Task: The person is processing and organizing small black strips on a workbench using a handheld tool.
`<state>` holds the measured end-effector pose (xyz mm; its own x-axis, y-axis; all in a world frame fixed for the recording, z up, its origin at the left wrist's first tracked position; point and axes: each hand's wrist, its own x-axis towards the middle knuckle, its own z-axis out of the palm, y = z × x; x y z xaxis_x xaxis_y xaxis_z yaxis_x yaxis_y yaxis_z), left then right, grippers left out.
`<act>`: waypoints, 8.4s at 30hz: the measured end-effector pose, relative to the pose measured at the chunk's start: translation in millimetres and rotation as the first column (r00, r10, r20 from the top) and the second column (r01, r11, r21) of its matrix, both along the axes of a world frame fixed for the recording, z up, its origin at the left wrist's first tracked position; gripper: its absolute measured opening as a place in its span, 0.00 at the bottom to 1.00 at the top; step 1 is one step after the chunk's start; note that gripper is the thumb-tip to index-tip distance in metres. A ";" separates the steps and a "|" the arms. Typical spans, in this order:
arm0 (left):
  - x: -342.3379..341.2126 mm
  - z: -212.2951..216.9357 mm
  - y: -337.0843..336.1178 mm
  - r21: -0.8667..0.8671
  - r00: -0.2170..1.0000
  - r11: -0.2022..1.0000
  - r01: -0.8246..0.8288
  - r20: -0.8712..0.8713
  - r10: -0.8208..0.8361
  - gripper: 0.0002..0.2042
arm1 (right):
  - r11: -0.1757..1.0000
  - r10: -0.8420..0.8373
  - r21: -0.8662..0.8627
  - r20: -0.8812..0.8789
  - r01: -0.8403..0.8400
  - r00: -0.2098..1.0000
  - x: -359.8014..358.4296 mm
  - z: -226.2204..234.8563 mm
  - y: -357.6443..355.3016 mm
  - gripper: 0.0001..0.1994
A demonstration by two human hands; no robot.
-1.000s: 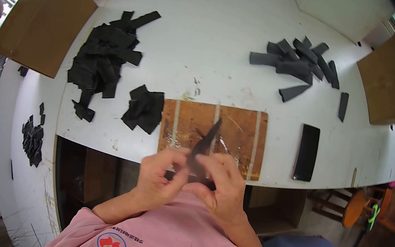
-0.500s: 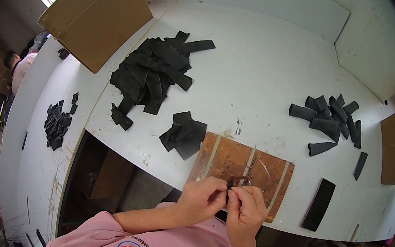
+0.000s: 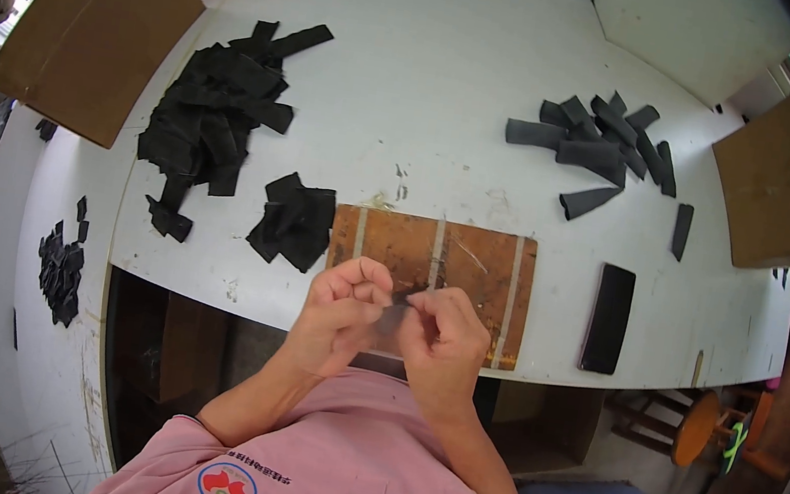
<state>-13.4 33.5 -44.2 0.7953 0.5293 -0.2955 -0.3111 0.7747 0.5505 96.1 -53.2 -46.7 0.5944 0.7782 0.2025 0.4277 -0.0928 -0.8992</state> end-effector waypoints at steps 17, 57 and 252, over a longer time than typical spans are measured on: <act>3.1 13.3 -13.0 -0.039 0.994 0.994 0.105 0.034 -0.103 0.13 | 0.966 0.250 0.223 -0.930 -0.128 0.269 12.4 -3.6 -15.2 0.07; 23.7 6.1 28.9 -0.657 0.881 0.718 0.229 0.454 0.134 0.13 | 0.892 0.359 0.156 -0.815 -0.425 0.454 55.5 18.5 36.8 0.11; 35.8 17.6 21.4 -0.766 0.961 0.639 -0.065 0.124 0.246 0.13 | 0.914 0.323 0.143 -0.822 -0.378 0.469 54.6 0.0 34.0 0.13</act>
